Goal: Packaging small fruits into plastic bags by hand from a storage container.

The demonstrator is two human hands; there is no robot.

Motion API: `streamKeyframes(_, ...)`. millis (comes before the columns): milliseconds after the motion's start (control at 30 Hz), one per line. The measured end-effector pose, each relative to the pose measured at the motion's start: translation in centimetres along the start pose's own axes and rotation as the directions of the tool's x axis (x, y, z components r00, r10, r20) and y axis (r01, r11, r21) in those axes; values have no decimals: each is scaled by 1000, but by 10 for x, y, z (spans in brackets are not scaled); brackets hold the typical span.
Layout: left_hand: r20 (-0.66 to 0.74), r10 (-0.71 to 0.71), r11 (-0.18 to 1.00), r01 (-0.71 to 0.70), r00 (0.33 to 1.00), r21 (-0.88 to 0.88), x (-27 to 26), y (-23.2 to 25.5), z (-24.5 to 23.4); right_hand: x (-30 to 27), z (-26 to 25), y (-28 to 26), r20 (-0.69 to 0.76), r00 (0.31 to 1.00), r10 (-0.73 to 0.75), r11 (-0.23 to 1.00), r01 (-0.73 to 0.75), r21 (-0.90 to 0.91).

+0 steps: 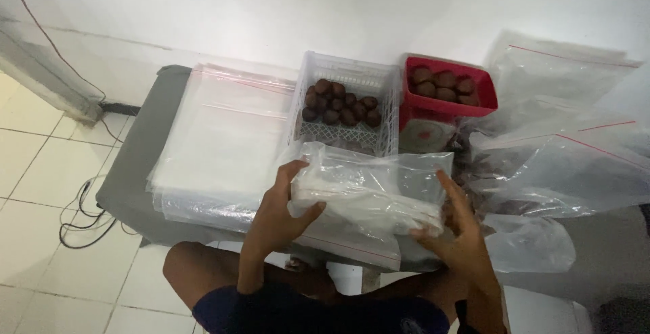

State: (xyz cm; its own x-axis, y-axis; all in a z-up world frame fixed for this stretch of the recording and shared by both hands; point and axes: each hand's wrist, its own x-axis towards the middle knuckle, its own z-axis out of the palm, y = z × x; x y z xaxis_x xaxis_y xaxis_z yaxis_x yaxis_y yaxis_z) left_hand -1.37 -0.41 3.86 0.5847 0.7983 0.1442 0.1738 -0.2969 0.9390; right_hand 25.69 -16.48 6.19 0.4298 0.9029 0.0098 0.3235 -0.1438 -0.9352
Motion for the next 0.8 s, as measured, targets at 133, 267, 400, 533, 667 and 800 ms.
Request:
streamKeyframes(133, -43, 12, 986, -5, 999, 168, 5, -12, 7, 7, 10, -1, 12, 1000, 17, 990, -15, -140)
streamKeyframes(267, -184, 56, 969, -9, 981, 247, 10, -10, 12, 15, 21, 8, -58, 997, 51, 992, -57, -112)
streamKeyframes(400, -294, 42, 993, -7, 955, 118, 12, 43, 13, 23, 25, 17, -184, 941, -284, 934, 228, -275)
streamKeyframes(533, -266, 150, 953, -68, 952, 295, 29, 26, 12, 38, 22, 23, -219, 903, -370, 881, 267, -391)
streamKeyframes(667, 129, 58, 842, -118, 990, 526, 44, 20, 11, 53, 11, 33, -291, 901, -322, 842, 131, -523)
streamKeyframes(800, 437, 93, 665, -383, 894, 642, 48, 1, 19, 66, 3, 27, -295, 900, -321, 786, 80, -613)
